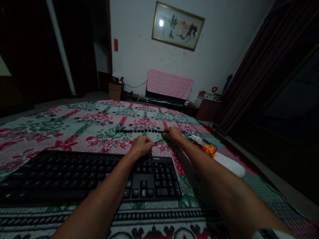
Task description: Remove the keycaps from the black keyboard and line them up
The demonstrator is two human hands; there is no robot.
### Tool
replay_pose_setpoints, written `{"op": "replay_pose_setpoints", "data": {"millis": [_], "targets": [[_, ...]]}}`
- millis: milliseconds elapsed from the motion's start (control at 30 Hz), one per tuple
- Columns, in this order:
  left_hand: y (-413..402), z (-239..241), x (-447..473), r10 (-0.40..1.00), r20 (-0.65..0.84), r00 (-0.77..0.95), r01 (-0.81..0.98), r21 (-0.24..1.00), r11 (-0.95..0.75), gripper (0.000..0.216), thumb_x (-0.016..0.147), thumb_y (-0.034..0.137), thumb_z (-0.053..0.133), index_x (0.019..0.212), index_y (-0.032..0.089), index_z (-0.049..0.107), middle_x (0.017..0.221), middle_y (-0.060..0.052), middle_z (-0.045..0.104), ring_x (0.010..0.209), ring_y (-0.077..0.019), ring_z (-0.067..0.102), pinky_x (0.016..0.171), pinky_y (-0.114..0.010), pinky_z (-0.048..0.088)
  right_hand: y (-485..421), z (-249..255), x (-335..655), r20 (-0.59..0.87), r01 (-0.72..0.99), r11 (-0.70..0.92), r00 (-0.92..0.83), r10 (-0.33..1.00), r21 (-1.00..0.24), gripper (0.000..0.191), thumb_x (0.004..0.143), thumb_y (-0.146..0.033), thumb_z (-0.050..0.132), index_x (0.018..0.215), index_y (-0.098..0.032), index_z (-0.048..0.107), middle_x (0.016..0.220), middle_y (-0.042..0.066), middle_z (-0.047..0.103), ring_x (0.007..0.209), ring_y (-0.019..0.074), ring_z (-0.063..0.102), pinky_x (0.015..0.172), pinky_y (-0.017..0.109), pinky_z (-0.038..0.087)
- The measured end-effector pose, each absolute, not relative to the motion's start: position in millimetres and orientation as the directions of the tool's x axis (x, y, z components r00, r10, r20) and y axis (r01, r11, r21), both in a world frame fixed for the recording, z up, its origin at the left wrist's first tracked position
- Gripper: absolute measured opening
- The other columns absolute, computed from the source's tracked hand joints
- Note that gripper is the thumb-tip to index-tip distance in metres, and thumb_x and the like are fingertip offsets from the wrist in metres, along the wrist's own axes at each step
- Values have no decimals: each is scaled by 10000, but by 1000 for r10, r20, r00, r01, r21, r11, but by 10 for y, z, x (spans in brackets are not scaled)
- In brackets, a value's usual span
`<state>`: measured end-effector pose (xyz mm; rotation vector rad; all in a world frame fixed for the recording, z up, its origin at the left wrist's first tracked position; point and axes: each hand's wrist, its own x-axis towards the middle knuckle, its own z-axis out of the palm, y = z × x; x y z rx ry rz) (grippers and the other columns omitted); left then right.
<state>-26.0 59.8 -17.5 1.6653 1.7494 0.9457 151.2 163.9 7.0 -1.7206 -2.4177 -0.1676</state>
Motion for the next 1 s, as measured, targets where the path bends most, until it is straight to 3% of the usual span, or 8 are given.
{"op": "replay_pose_setpoints", "data": {"millis": [533,733,833,1000], "targets": [[617,-230,-260,997,69,-45,560,828,-32,210,676,305,515,735,168,663,603,-16,658,559,-126,601,510,-199,423,1605,92,1514,200,935,354,-347,916,-3,297,735,-388,561,956,-242,695,863,75,689,818,196,612,695,247,416],[606,-214,-257,996,74,-57,580,814,-27,210,680,316,521,729,173,668,627,-24,667,584,-130,603,516,-200,417,1591,183,1540,241,917,396,-375,895,-44,253,749,-363,531,845,-204,703,781,69,683,764,184,609,660,239,406],[577,-155,-259,995,76,-68,609,793,-19,207,676,319,527,721,180,674,631,-21,670,611,-136,607,541,-202,421,1576,257,1611,370,901,403,-324,871,-160,245,751,-331,516,852,-184,683,777,55,677,754,169,603,676,234,407],[480,54,-242,995,98,-17,740,670,-54,213,688,284,502,745,195,687,636,-17,675,661,-146,612,584,-202,421,1389,284,1794,402,715,434,-230,886,-548,258,696,-227,513,916,-149,622,815,32,656,730,143,587,678,244,433]]}}
